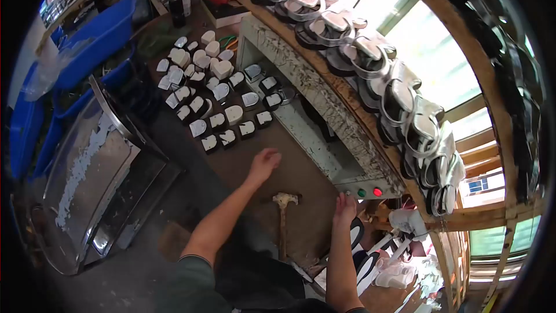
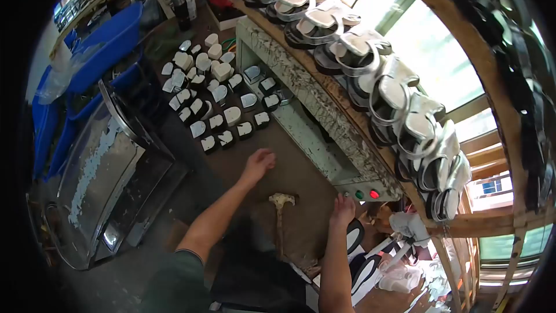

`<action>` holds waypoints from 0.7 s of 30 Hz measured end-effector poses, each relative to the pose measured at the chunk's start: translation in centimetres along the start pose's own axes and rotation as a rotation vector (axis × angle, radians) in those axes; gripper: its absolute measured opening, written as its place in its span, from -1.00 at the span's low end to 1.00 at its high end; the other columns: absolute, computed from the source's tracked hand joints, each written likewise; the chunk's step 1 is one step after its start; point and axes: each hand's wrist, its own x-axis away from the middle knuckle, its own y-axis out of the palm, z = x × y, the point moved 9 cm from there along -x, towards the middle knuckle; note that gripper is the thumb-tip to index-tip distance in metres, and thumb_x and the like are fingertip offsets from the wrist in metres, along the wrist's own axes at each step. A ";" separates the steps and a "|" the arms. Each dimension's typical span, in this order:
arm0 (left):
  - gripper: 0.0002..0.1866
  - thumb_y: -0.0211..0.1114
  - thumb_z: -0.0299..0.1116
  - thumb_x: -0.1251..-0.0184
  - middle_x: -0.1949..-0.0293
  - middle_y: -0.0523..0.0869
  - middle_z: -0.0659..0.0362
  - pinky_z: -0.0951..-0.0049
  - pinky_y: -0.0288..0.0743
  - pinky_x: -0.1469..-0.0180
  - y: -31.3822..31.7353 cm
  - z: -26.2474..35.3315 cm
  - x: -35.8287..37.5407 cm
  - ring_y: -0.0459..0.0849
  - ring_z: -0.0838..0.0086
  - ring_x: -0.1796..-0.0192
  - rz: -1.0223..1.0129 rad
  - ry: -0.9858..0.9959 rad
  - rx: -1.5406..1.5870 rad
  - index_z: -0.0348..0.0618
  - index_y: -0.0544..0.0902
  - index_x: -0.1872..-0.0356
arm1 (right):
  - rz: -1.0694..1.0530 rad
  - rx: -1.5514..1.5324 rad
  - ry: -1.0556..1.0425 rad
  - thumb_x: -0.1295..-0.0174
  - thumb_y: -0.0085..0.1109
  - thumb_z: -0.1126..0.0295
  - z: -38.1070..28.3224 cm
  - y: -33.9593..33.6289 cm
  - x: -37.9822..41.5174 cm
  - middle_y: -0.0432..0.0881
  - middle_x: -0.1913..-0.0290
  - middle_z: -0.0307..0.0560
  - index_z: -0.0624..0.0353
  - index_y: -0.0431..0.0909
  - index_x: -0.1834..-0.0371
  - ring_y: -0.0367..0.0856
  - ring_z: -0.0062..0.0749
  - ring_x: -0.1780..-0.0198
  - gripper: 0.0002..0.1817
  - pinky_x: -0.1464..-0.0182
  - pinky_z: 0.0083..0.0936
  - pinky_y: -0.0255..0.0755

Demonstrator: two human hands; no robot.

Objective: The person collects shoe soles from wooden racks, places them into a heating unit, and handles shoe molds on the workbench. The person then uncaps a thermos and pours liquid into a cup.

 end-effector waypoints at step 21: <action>-0.23 -0.02 -0.38 -0.33 -0.45 -0.22 -0.29 0.21 -0.39 -0.50 22.9 -13.5 -20.0 -0.31 -0.04 -0.51 0.086 0.027 0.211 -0.47 -0.24 -0.41 | -0.081 -0.122 0.029 -0.46 -0.13 0.22 -0.6 1.2 1.6 0.63 0.10 -0.03 0.24 0.44 0.06 0.63 -0.29 0.01 -0.71 -0.11 -0.35 0.52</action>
